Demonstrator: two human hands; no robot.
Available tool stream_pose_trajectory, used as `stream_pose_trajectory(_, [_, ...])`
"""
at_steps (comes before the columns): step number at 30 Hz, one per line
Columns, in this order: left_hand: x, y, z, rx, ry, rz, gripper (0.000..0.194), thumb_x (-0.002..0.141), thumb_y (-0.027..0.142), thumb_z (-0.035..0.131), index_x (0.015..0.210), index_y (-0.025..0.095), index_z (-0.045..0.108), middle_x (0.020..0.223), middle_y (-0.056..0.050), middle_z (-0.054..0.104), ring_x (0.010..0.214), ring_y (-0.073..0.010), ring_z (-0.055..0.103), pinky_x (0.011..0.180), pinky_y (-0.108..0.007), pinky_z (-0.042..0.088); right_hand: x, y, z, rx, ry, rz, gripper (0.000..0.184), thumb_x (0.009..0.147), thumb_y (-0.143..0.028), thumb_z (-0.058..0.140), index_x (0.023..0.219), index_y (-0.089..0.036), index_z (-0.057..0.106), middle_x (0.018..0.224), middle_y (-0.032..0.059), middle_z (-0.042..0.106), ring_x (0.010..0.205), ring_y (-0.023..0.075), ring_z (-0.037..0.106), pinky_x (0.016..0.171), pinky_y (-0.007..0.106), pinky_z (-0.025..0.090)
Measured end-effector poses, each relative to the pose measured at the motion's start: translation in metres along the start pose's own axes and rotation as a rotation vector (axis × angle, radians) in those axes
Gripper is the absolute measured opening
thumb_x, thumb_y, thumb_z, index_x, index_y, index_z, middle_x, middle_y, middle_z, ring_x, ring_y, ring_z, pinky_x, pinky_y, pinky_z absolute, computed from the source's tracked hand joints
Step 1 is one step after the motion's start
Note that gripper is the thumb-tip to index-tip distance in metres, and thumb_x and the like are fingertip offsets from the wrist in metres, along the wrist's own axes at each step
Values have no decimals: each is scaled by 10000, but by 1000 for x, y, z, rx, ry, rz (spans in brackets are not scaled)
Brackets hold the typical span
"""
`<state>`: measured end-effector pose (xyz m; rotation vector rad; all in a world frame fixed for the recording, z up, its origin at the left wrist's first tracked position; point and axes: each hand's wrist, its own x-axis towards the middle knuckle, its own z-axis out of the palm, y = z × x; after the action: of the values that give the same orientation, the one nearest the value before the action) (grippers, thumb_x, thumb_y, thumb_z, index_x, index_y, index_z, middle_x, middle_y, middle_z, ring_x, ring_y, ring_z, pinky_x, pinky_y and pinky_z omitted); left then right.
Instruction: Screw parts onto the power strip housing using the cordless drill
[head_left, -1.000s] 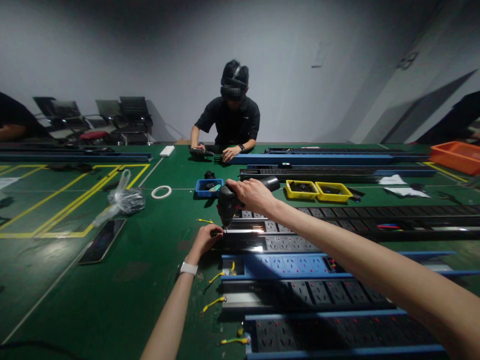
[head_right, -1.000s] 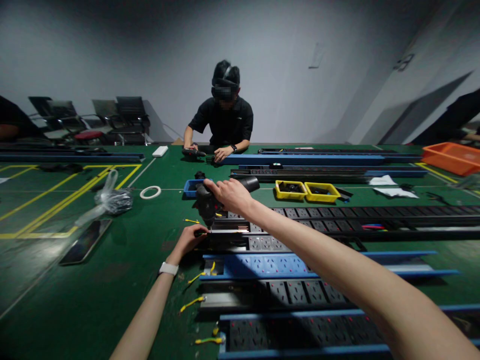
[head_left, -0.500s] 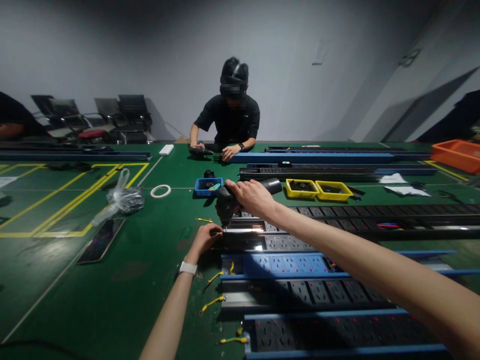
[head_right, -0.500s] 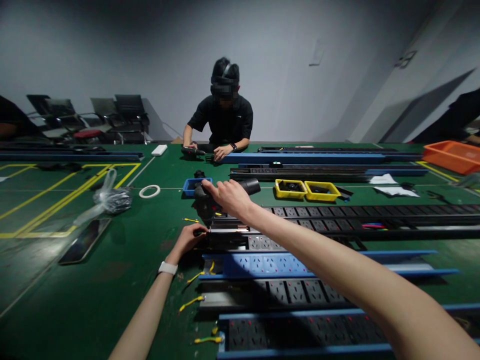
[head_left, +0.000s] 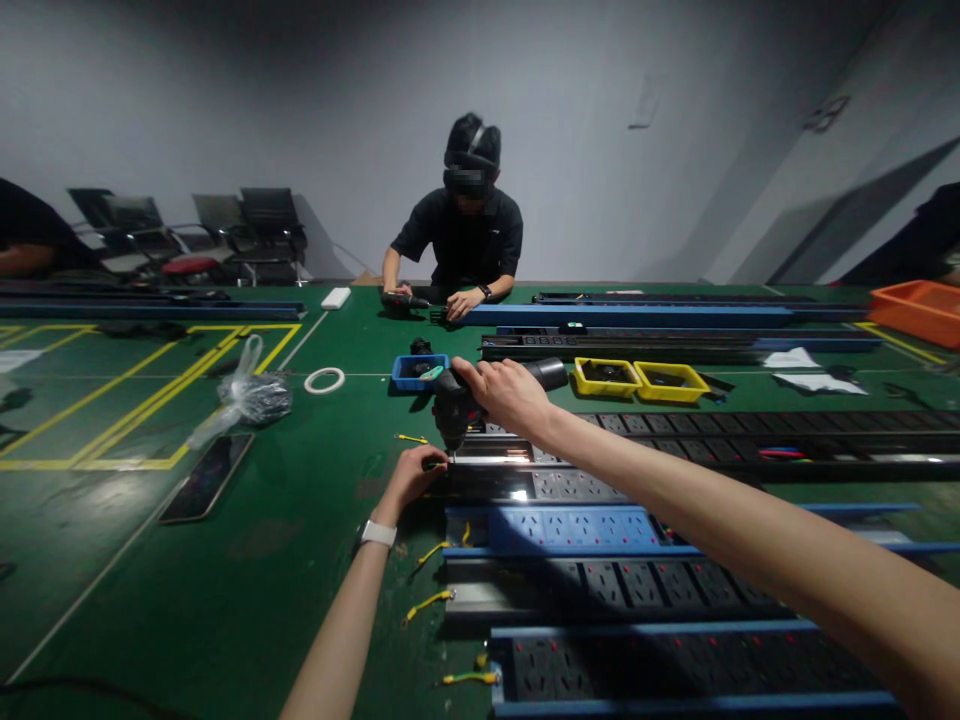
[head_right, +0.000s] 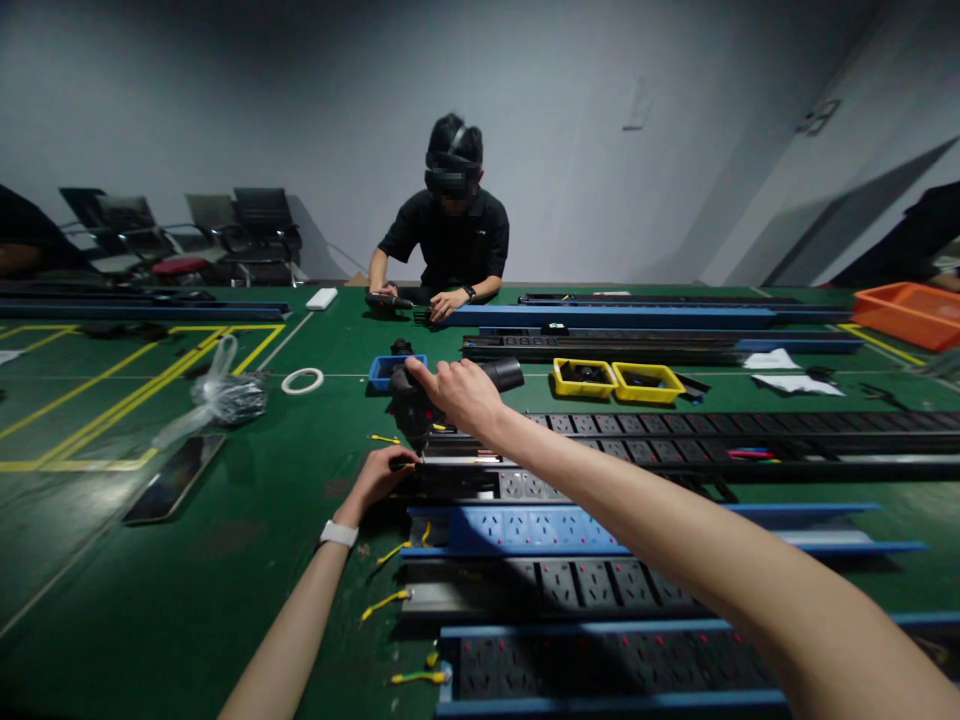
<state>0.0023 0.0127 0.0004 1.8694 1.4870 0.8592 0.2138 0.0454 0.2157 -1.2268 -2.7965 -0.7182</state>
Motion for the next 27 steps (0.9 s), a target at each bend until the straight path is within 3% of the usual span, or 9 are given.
stream_pose_trajectory(6, [0,-3,2,31,24,47,106,795,189,697,889,186,746,955,-25,734,891,-124,667,849,-218,484,3,-5,-4,32,-61,108,695,895,-206,419,1518,-245,113,1039,106,651,887,192,660,760,265,429])
stream_pose_trajectory(13, [-2,-2,2,7,37,37,129,822,259,678,896,181,748,954,-35,729,892,-129,664,838,-218,474,-3,2,0,59,-143,169,893,808,-293,596,1536,-209,84,1070,122,642,913,210,657,787,265,451])
stream_pose_trajectory(19, [0,-6,1,-10,6,24,306,829,461,670,900,175,754,965,-48,726,920,-154,660,842,-227,461,-18,-21,-15,-21,-138,211,618,934,-155,298,1525,-245,140,1012,122,630,889,174,639,788,278,451])
stream_pose_trajectory(22, [0,-6,1,-19,1,20,312,827,463,669,905,174,756,975,-50,726,928,-158,658,847,-226,459,-19,-30,-23,-27,-142,210,613,942,-115,192,1528,-281,131,1006,125,626,885,174,631,777,284,446])
stream_pose_trajectory(27, [-1,-4,1,-31,0,29,309,832,456,662,909,172,757,971,-51,725,918,-153,656,846,-222,460,-18,-32,-27,-23,-172,215,617,943,-116,210,1534,-264,110,1013,131,624,901,163,617,798,276,442])
